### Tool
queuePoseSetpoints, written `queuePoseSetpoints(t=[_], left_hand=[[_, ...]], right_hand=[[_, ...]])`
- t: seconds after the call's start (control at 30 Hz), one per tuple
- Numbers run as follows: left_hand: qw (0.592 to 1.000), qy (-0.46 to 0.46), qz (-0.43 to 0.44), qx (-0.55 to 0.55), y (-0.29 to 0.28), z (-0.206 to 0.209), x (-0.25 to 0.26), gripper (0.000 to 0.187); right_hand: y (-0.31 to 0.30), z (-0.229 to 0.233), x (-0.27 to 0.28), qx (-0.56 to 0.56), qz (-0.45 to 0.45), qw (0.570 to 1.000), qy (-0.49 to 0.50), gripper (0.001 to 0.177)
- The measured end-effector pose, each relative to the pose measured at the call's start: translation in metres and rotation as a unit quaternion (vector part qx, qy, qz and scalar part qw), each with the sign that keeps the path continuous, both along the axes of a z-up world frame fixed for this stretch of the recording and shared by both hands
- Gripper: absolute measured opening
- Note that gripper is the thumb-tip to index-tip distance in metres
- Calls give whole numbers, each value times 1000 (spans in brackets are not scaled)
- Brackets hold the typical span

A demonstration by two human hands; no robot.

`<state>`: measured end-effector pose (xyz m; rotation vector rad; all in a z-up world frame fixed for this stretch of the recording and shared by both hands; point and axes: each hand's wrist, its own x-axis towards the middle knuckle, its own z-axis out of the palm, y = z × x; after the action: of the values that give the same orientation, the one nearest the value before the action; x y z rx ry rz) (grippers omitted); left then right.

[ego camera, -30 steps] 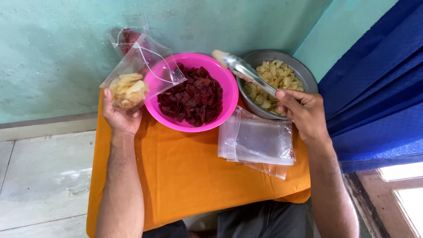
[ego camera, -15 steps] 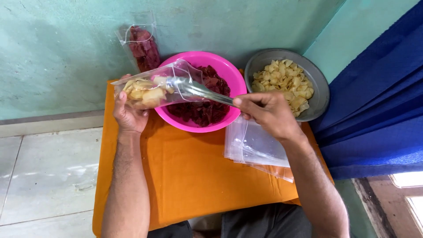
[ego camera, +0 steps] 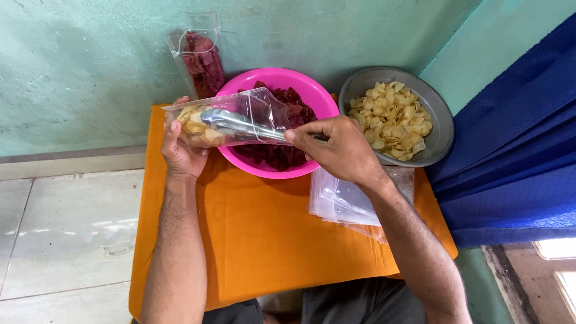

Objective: Packing different types of chips into plastic bags using tongs for manual snack packaging.

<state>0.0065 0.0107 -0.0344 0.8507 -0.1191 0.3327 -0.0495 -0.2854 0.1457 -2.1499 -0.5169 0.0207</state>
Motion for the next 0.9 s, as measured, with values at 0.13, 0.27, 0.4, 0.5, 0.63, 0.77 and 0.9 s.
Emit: queuePoseSetpoints(t=[0.13, 0.27, 0.4, 0.5, 0.63, 0.77, 0.9], left_hand=[[1000, -3, 11, -19, -6, 5, -1, 69], [1000, 1, 15, -2, -1, -1, 3, 70], [1000, 5, 16, 7, -2, 1, 2, 69], [1000, 15, 8, 16, -2, 1, 0, 71], [1000, 11, 3, 14, -1, 5, -2, 69], [1000, 14, 2, 18, 1, -2, 3, 69], [1000, 12, 1, 19, 1, -4, 4, 68]], right_hand=[[-10, 0, -2, -22, -3, 1000, -7, 19], [-21, 14, -17, -19, -44, 998, -37, 21], [-22, 16, -22, -20, -50, 995, -88, 25], [-19, 4, -18, 2, -35, 995, -92, 26], [-18, 3, -20, 11, -10, 996, -93, 23], [-22, 3, -18, 17, 17, 995, -98, 28], [-21, -7, -11, 24, 42, 989, -140, 29]])
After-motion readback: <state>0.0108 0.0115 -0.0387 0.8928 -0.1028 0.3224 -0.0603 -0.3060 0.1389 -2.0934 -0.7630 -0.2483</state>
